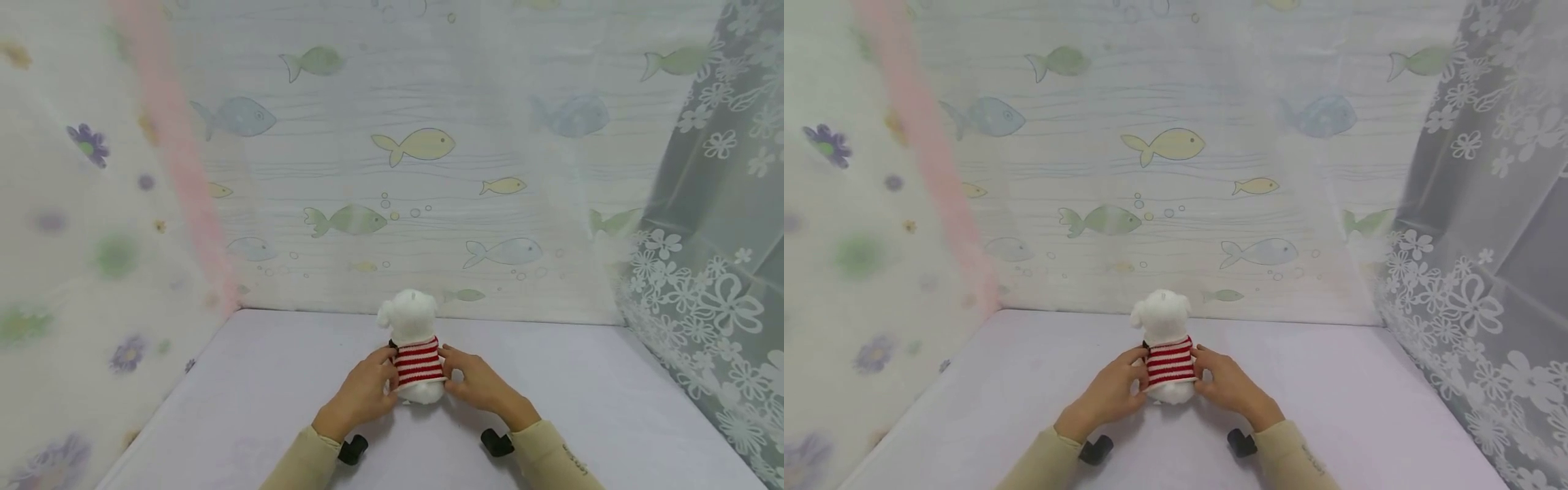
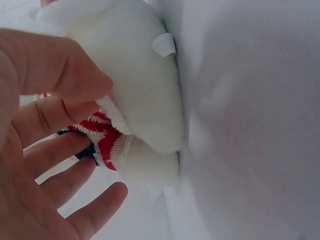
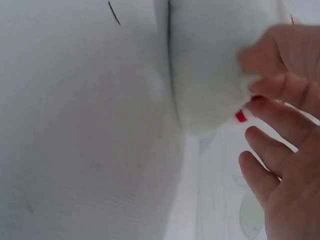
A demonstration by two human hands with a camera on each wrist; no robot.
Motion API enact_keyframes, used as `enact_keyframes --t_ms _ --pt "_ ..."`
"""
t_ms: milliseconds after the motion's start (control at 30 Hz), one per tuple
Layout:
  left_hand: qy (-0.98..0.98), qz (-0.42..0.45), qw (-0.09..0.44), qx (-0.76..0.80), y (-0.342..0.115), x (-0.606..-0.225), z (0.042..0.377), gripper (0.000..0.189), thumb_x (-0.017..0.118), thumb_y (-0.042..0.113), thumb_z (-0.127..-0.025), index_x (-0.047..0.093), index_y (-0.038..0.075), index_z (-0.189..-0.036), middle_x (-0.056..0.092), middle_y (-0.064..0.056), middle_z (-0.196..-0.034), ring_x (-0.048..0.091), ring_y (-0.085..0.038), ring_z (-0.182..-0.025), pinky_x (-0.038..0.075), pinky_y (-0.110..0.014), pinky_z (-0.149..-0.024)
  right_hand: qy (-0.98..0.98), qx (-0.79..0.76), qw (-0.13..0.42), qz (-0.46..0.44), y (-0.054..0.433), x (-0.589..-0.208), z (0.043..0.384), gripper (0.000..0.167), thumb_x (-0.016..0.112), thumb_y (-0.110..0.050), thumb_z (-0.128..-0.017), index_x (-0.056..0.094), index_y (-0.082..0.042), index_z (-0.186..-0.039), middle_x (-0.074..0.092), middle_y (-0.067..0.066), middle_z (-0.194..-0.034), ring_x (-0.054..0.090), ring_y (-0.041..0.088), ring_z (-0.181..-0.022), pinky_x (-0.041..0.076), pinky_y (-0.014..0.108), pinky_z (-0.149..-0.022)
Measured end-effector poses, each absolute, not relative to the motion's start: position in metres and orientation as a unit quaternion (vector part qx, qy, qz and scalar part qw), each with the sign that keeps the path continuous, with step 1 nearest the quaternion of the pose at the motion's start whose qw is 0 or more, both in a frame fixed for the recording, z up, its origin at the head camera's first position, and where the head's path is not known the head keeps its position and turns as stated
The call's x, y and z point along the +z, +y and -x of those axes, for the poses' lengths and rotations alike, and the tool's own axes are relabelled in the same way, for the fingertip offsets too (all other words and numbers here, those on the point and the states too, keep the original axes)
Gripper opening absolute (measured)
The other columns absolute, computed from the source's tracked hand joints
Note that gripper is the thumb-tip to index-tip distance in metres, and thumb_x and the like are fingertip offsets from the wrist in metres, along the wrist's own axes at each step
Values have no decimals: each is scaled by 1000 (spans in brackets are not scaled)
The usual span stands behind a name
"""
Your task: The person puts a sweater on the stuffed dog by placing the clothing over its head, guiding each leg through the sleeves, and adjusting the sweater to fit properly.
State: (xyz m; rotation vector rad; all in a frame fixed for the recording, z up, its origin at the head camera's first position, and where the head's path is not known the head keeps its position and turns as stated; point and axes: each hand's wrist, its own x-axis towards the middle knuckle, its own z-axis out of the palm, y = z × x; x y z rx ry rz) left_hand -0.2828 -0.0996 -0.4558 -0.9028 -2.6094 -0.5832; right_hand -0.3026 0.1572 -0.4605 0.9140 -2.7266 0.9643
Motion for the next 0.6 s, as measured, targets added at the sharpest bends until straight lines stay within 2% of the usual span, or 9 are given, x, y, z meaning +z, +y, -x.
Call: enact_keyframes --t_ms 100,200,267,367,433,467,533,600 --pt "-913 315 152 -210 -99 -456 283 20 71 8 -65 55 20 -62 52 -12 -132 50 -29 -123 46 -41 -93 -898 312 38 -308 160 -459 302 21 64 -7 -77 54 -25 -70 48 13 -141 36 31 -136 35 53 -103" --pt "-913 298 157 -230 -98 -455 283 14 67 6 -71 62 18 -66 54 -12 -129 52 -30 -120 47 -42 -92 -892 328 49 -308 159 -460 301 20 64 -10 -79 56 -26 -71 51 12 -138 40 31 -133 35 54 -102" --pt "-912 269 165 -263 -96 -455 283 12 63 4 -76 66 15 -72 58 -11 -122 55 -29 -114 48 -43 -89 -887 346 80 -297 156 -460 300 16 63 -16 -86 58 -26 -75 58 8 -129 48 28 -126 39 53 -99" --pt "-906 218 183 -314 -93 -456 282 9 60 4 -84 67 10 -85 62 -7 -106 59 -25 -100 49 -40 -79 -886 360 135 -261 147 -460 298 8 59 -27 -94 62 -24 -89 67 -1 -107 60 19 -104 47 46 -87" --pt "-903 194 188 -335 -91 -457 282 10 63 9 -86 65 8 -96 63 -4 -97 60 -23 -90 48 -36 -71 -894 348 159 -233 140 -459 295 18 56 -35 -96 62 -20 -103 67 -7 -95 62 13 -89 50 38 -75" --pt "-903 187 187 -340 -90 -457 281 16 64 12 -87 64 8 -102 63 -4 -95 60 -23 -87 47 -35 -69 -900 336 166 -222 137 -458 293 25 56 -38 -95 61 -18 -111 66 -8 -91 62 11 -83 49 35 -70" --pt "-904 183 178 -343 -88 -457 280 31 68 19 -86 60 7 -114 64 -3 -94 61 -23 -85 46 -34 -67 -915 306 167 -205 130 -455 289 39 58 -42 -93 56 -16 -122 66 -7 -89 60 11 -75 47 31 -63" --pt "-908 181 161 -342 -86 -458 279 43 70 24 -86 56 8 -122 65 -3 -97 62 -24 -86 46 -35 -67 -926 276 163 -197 126 -454 285 51 60 -45 -90 52 -13 -129 66 -4 -89 59 14 -74 46 32 -62"
